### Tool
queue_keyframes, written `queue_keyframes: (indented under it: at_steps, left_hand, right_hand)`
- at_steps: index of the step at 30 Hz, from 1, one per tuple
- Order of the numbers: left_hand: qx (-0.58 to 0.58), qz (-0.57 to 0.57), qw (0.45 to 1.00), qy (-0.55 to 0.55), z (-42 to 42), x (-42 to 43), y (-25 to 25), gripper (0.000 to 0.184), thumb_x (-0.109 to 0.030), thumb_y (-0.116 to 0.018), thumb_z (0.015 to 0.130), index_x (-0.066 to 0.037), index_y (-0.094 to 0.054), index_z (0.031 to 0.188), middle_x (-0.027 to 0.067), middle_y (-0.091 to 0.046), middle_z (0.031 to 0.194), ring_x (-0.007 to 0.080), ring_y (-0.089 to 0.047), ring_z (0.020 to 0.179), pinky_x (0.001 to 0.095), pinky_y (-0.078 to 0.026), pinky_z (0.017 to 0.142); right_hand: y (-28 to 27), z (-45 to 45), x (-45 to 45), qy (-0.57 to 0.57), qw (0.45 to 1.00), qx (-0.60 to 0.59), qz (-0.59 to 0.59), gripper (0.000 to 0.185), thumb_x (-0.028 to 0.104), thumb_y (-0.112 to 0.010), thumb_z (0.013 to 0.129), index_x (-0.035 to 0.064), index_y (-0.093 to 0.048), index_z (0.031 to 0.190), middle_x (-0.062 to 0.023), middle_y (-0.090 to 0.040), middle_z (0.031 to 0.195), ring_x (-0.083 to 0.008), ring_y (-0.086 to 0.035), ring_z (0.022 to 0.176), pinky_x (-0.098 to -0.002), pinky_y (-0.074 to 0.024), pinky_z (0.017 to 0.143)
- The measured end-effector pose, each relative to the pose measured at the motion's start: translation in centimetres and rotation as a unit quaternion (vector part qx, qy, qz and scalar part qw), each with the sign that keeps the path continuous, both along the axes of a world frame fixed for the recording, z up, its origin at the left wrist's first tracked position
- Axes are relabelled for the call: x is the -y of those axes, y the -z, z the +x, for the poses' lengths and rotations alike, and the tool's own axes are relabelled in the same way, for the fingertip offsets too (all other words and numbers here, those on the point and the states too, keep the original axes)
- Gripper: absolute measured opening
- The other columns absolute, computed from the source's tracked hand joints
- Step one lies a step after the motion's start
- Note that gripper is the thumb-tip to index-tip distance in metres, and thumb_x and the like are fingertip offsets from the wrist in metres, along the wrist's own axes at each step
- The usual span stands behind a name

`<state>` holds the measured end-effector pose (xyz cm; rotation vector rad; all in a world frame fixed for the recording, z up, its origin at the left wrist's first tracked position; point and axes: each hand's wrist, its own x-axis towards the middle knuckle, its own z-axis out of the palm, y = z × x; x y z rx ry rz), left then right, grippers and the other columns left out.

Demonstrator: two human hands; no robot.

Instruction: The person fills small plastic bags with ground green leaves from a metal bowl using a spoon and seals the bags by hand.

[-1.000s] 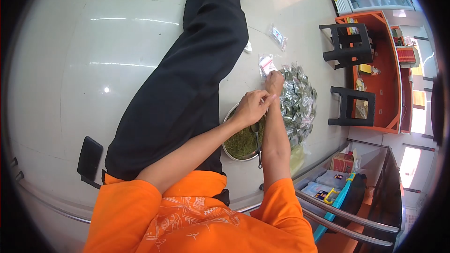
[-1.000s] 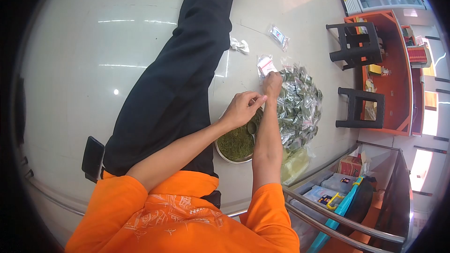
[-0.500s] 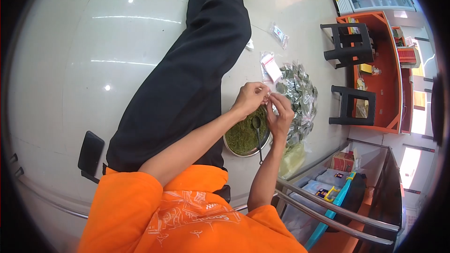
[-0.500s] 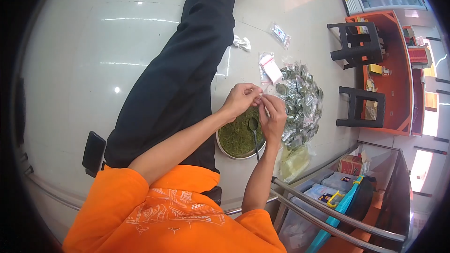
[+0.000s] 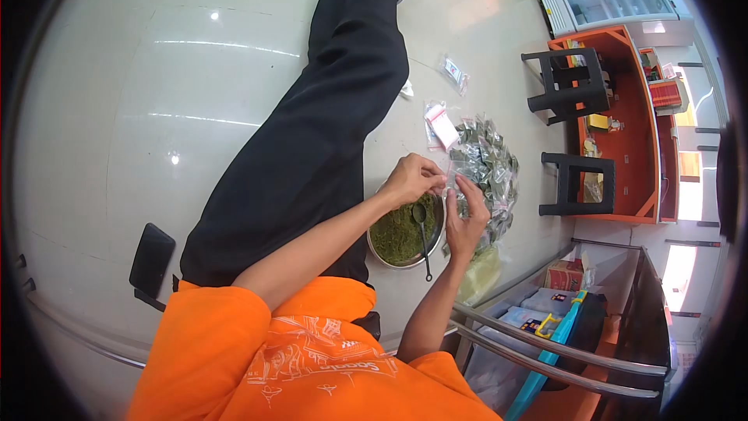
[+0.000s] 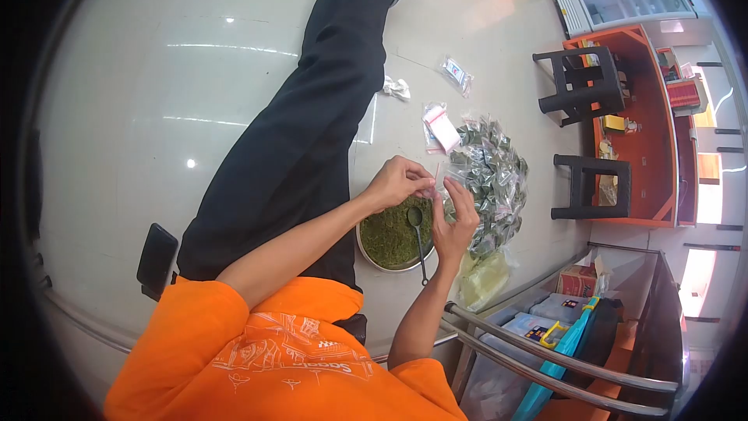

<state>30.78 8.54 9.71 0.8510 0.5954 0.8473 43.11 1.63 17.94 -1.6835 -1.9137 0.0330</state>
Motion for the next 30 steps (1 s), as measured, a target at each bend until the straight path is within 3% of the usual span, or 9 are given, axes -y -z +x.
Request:
queue_keyframes:
  at_steps: [1,5,8,10,13,18,21,23,30]
  left_hand:
    - [0.045,-0.003,0.999,0.015,0.2,0.1,0.2,0.023,-0.012,-0.065,0.095,0.009,-0.071,0.103,0.0113,-0.073,0.088,0.0142,-0.069,0.075,0.0253,-0.059,0.07]
    - [0.097,-0.011,0.995,0.03,0.8,0.2,0.4,0.023,-0.011,-0.063,0.096,0.009,-0.07,0.104,0.0114,-0.073,0.088,0.0149,-0.069,0.075,0.0257,-0.059,0.072]
    - [0.073,0.013,0.997,0.033,0.7,0.5,0.3,0.023,-0.012,-0.064,0.095,0.009,-0.071,0.102,0.0115,-0.073,0.084,0.0145,-0.069,0.072,0.0269,-0.058,0.07]
    - [-0.079,0.167,0.983,0.007,0.2,0.4,-0.1,0.024,-0.016,-0.068,0.09,0.007,-0.073,0.098,0.0129,-0.072,0.077,0.0157,-0.068,0.067,0.0291,-0.055,0.065]
    - [-0.132,0.216,0.967,-0.034,-0.5,0.4,-1.1,0.026,-0.02,-0.072,0.085,0.004,-0.074,0.094,0.015,-0.071,0.072,0.0188,-0.067,0.062,0.0323,-0.052,0.062]
    - [-0.102,0.244,0.963,-0.052,-0.7,0.7,-1.6,0.025,-0.022,-0.074,0.082,0.003,-0.073,0.087,0.0162,-0.069,0.069,0.0204,-0.064,0.06,0.0332,-0.05,0.061]
    - [-0.081,0.272,0.958,-0.051,-0.7,0.9,-2.0,0.024,-0.02,-0.073,0.083,0.003,-0.071,0.082,0.016,-0.066,0.067,0.0201,-0.062,0.059,0.0334,-0.049,0.06]
    - [-0.081,0.285,0.954,-0.045,-0.6,1.0,-1.9,0.024,-0.019,-0.073,0.083,0.004,-0.069,0.08,0.016,-0.065,0.065,0.0203,-0.06,0.058,0.0336,-0.048,0.06]
    - [-0.092,0.331,0.938,-0.047,0.3,1.3,-1.0,0.022,-0.018,-0.07,0.086,0.004,-0.067,0.084,0.0182,-0.065,0.07,0.0266,-0.062,0.062,0.0368,-0.048,0.061]
  right_hand:
    - [0.1,-0.5,0.2,0.048,0.996,-0.065,-0.031,0.024,0.003,-0.072,0.084,-0.0021,-0.07,0.108,-0.0161,-0.071,0.106,-0.0281,-0.069,0.096,-0.0362,-0.0535,0.087]
    - [0.9,-0.4,0.8,0.088,0.991,-0.095,-0.041,0.024,0.008,-0.075,0.085,-0.0017,-0.073,0.107,-0.0164,-0.071,0.106,-0.0254,-0.07,0.092,-0.0336,-0.0544,0.082]
    - [1.2,-0.2,1.2,0.084,0.995,-0.056,-0.014,0.024,0.007,-0.075,0.084,-0.0019,-0.074,0.106,-0.0149,-0.071,0.103,-0.0243,-0.07,0.089,-0.0333,-0.0542,0.081]
    - [1.2,-0.4,1.5,0.078,0.997,-0.01,0.01,0.024,0.006,-0.075,0.084,-0.002,-0.074,0.106,-0.0136,-0.071,0.1,-0.0231,-0.069,0.085,-0.033,-0.0538,0.078]
    - [1.2,-0.3,2.0,0.088,0.996,0.013,0.008,0.024,0.005,-0.076,0.082,-0.0021,-0.074,0.105,-0.0112,-0.069,0.095,-0.0201,-0.066,0.078,-0.0316,-0.0521,0.071]
    - [0.6,0.3,2.6,0.078,0.996,-0.025,-0.037,0.024,0.004,-0.076,0.081,-0.0022,-0.074,0.104,-0.0095,-0.067,0.091,-0.0152,-0.059,0.069,-0.0281,-0.0473,0.061]
    - [1.1,1.5,3.0,0.077,0.989,-0.104,-0.073,0.02,0.003,-0.073,0.086,-0.0053,-0.073,0.104,-0.0047,-0.065,0.091,-0.01,-0.056,0.075,-0.0248,-0.0468,0.068]
    - [1.3,1.9,3.1,0.086,0.94,-0.311,-0.114,0.016,0.0,-0.069,0.089,-0.0065,-0.071,0.103,-0.0028,-0.065,0.09,-0.0078,-0.054,0.075,-0.024,-0.0459,0.07]
    - [2.5,2.5,3.0,0.116,0.935,-0.314,-0.118,0.011,0.003,-0.067,0.092,-0.0069,-0.07,0.094,-0.0011,-0.063,0.081,-0.0078,-0.055,0.071,-0.0228,-0.0443,0.065]
